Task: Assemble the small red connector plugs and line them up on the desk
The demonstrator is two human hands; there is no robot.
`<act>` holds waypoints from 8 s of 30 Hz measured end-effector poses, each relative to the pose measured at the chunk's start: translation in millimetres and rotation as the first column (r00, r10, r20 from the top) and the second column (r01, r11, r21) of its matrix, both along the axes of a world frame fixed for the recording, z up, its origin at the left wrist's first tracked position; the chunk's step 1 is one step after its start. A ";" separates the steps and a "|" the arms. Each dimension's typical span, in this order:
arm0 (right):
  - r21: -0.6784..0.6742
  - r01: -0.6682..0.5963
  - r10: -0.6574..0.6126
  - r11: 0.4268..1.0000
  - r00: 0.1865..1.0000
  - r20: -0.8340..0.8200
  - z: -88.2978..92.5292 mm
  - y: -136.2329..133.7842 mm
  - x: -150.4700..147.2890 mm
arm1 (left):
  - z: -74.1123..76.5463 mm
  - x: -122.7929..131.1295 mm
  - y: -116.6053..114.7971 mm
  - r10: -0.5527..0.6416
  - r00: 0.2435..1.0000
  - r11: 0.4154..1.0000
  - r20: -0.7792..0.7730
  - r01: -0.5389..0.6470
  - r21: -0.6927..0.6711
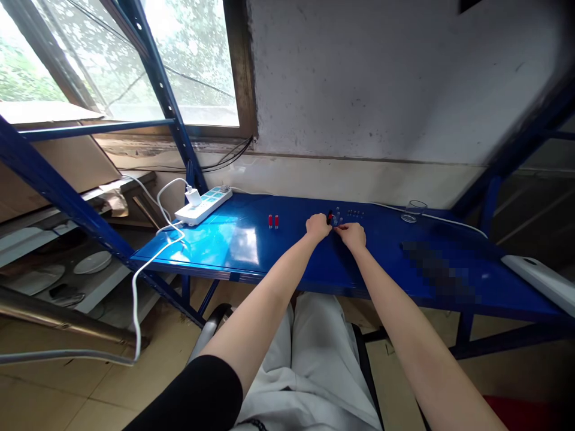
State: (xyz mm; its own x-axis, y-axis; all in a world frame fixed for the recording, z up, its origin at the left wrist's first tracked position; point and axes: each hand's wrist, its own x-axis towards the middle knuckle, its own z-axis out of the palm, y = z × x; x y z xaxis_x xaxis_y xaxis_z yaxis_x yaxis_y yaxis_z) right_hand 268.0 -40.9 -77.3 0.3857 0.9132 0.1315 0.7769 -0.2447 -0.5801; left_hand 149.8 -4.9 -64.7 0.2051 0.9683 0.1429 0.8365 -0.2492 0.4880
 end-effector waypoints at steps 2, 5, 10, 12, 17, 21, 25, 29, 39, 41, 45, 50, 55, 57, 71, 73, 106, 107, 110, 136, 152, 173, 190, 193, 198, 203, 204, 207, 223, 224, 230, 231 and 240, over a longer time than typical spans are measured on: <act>0.013 -0.006 0.006 1.000 1.000 0.024 -1.3 2.1 0.1 | -2.1 -0.8 1.0 -0.001 1.000 1.000 0.004 0.001 0.002; 0.005 -0.012 0.012 1.000 0.999 0.048 -2.4 4.5 0.5 | -4.0 -3.6 2.2 -0.005 1.000 1.000 0.012 0.005 -0.007; -0.020 -0.022 0.023 1.000 0.998 0.054 -2.5 7.5 2.7 | -5.3 -3.6 3.1 0.006 0.999 1.000 0.040 -0.005 -0.018; -0.014 -0.030 0.031 0.999 0.998 0.057 -2.7 8.5 3.9 | -5.9 -1.3 2.3 0.022 0.999 1.000 0.046 -0.022 -0.011; -0.021 -0.037 0.039 0.999 0.997 0.071 -2.8 8.9 5.2 | -6.5 2.2 -2.1 0.049 0.998 0.999 0.041 -0.050 0.007; -0.019 -0.046 0.047 0.999 0.996 0.074 -1.3 8.5 4.0 | -5.2 2.2 -4.7 0.058 0.998 0.998 0.019 -0.058 0.025; -0.039 -0.050 0.054 0.998 0.995 0.087 0.6 8.6 5.2 | -6.5 -5.4 -11.4 0.052 0.997 0.998 0.056 -0.053 0.028; -0.045 -0.096 0.103 0.994 0.975 0.197 3.5 0.7 7.2 | -12.8 -36.2 -30.5 0.012 0.975 0.996 0.224 -0.032 0.085; 0.134 -0.656 0.601 0.743 0.741 0.300 14.8 -17.8 -82.1 | -12.9 -127.2 -53.0 0.044 0.630 0.887 0.776 -0.381 0.260; 0.113 -0.694 0.648 0.711 0.710 0.277 12.1 -9.9 -105.8 | -13.4 -134.4 -52.4 0.101 0.483 0.844 0.870 -0.504 0.182; 0.071 -0.630 0.599 0.774 0.763 0.241 3.7 8.1 -137.2 | -14.3 -141.7 -50.9 0.230 0.214 0.788 0.949 -0.614 -0.052; 0.036 -0.532 0.516 0.846 0.834 0.193 -1.3 20.1 -153.5 | -13.9 -139.9 -51.9 0.228 0.252 0.812 0.940 -0.583 -0.041; 0.004 -0.502 0.496 0.865 0.855 0.152 -0.5 25.0 -158.8 | -11.8 -137.5 -54.9 0.180 0.202 0.820 0.963 -0.571 -0.033; 0.003 -0.491 0.487 0.871 0.863 0.136 -0.5 26.6 -159.8 | -10.8 -137.4 -55.2 0.167 0.150 0.823 0.974 -0.566 -0.054; 0.229 -0.436 0.448 0.870 0.894 0.000 0.9 23.6 -152.9 | -9.6 -136.1 -58.4 0.155 0.221 0.828 0.963 -0.560 -0.005; 0.320 -0.423 0.452 0.848 0.892 -0.017 5.8 20.0 -144.2 | -10.4 -133.7 -59.6 0.123 0.286 0.832 0.950 -0.551 0.058; 0.604 -0.347 0.448 0.717 0.894 -0.019 -1.1 -33.1 -88.8 | -23.7 -98.6 -51.6 -0.223 0.539 0.975 0.812 0.144 0.172; 0.595 -0.344 0.446 0.726 0.894 -0.027 -1.0 -33.8 -88.5 | -22.7 -98.7 -52.6 -0.220 0.545 0.975 0.809 0.145 0.168; 0.584 -0.346 0.439 0.734 0.898 -0.019 0.3 -36.2 -88.6 | -20.0 -98.8 -55.5 -0.231 0.556 0.972 0.798 0.156 0.173; 0.643 -0.259 0.354 0.720 0.935 -0.019 3.4 -39.7 -90.7 | -21.2 -98.9 -55.6 -0.187 0.539 0.982 0.821 0.116 0.147; 0.545 -0.360 0.426 0.757 0.905 0.006 -2.5 -32.0 -88.0 | -20.5 -100.6 -53.3 -0.101 0.503 0.991 0.858 -0.021 0.129; 0.461 -0.474 0.496 0.750 0.865 0.082 -9.4 -24.8 -84.6 | -14.5 -99.7 -56.6 -0.097 0.415 0.995 0.905 0.039 0.089; 0.468 -0.388 0.390 0.794 0.916 0.098 -11.7 -21.7 -83.0 | -14.3 -104.3 -55.3 -0.044 0.423 0.982 0.905 -0.149 0.118; 0.482 -0.340 0.347 0.807 0.935 0.079 -10.6 -21.9 -82.9 | -15.4 -103.2 -55.9 -0.053 0.485 0.985 0.873 -0.116 0.124; 0.470 -0.336 0.351 0.816 0.935 0.060 -11.2 -20.9 -81.7 | -21.8 -99.3 -56.1 -0.090 0.670 0.977 0.737 -0.084 0.197; 0.409 -0.333 0.352 0.850 0.935 0.029 -14.7 -18.4 -79.8 | -26.1 -99.1 -53.7 -0.074 0.744 0.961 0.664 -0.125 0.247; 0.412 -0.328 0.350 0.850 0.936 0.023 -15.1 -17.9 -79.8 | -26.3 -99.4 -53.1 -0.066 0.748 0.958 0.660 -0.137 0.251; 0.455 -0.302 0.337 0.838 0.941 0.004 -15.0 -17.4 -80.9 | -25.5 -100.1 -52.8 -0.063 0.753 0.953 0.655 -0.150 0.265; 0.056 -0.087 0.090 0.995 0.994 -0.057 7.6 -30.1 -9.3 | -19.8 -101.1 -59.9 -0.107 0.742 0.965 0.661 -0.084 0.250; 0.035 -0.056 0.057 0.998 0.997 -0.054 8.1 -28.7 -7.0 | -20.2 -101.2 -59.4 -0.103 0.739 0.966 0.666 -0.086 0.245; -0.011 0.005 -0.006 1.000 1.000 -0.003 6.4 -19.2 -12.3 | -19.0 -100.8 -61.2 -0.111 0.745 0.969 0.658 -0.067 0.239; -0.011 0.006 -0.006 1.000 1.000 0.002 5.6 -18.7 -13.9 | -18.4 -100.4 -62.1 -0.115 0.750 0.969 0.651 -0.061 0.241; 0.026 0.012 -0.014 1.000 0.996 0.086 -4.6 -18.7 -14.6 | -17.7 -90.7 -56.0 -0.098 0.686 0.988 0.721 -0.020 0.154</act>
